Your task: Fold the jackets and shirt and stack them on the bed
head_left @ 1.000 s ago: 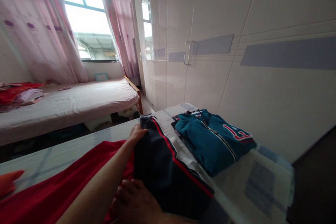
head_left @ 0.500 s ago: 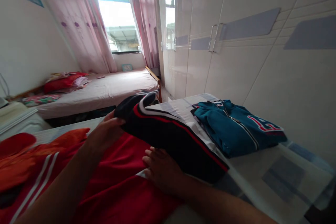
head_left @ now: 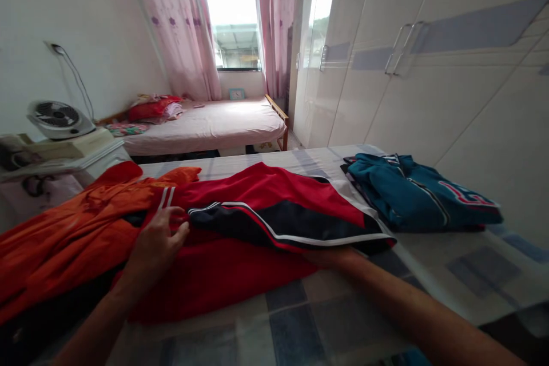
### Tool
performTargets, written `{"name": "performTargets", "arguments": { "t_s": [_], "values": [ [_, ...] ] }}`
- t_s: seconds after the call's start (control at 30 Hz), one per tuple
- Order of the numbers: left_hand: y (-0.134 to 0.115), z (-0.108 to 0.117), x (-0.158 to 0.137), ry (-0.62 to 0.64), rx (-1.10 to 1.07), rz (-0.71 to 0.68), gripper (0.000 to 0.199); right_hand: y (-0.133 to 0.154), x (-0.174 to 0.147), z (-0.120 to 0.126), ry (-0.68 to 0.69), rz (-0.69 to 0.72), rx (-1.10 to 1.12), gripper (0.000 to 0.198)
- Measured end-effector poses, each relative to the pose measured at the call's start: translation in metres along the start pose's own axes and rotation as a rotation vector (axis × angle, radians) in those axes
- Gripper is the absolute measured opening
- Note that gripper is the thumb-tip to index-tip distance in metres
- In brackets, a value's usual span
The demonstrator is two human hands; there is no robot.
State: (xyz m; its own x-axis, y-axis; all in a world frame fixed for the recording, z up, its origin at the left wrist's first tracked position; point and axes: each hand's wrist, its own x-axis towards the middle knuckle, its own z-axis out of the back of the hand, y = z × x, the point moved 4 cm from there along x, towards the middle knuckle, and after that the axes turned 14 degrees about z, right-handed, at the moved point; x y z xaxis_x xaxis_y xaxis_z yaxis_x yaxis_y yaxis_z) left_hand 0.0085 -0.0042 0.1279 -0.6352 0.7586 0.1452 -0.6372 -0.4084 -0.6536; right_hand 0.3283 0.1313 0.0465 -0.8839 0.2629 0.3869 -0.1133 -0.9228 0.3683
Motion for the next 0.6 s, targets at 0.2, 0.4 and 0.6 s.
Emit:
{"name": "performTargets", "arguments": {
  "t_s": [0.2, 0.4, 0.6],
  "values": [
    [-0.044, -0.024, 0.001, 0.148, 0.319, -0.578, 0.053, 0.052, -0.017, 0.036, 0.108, -0.038, -0.017, 0.027],
    [-0.065, -0.052, 0.008, 0.480, 0.393, -0.636, 0.084, 0.039, -0.050, 0.093, -0.051, -0.165, -0.403, 0.033],
    [-0.087, -0.058, 0.013, 0.458, 0.515, -0.752, 0.054, 0.009, -0.055, 0.098, 0.084, -0.073, -0.554, 0.031]
  ]
}}
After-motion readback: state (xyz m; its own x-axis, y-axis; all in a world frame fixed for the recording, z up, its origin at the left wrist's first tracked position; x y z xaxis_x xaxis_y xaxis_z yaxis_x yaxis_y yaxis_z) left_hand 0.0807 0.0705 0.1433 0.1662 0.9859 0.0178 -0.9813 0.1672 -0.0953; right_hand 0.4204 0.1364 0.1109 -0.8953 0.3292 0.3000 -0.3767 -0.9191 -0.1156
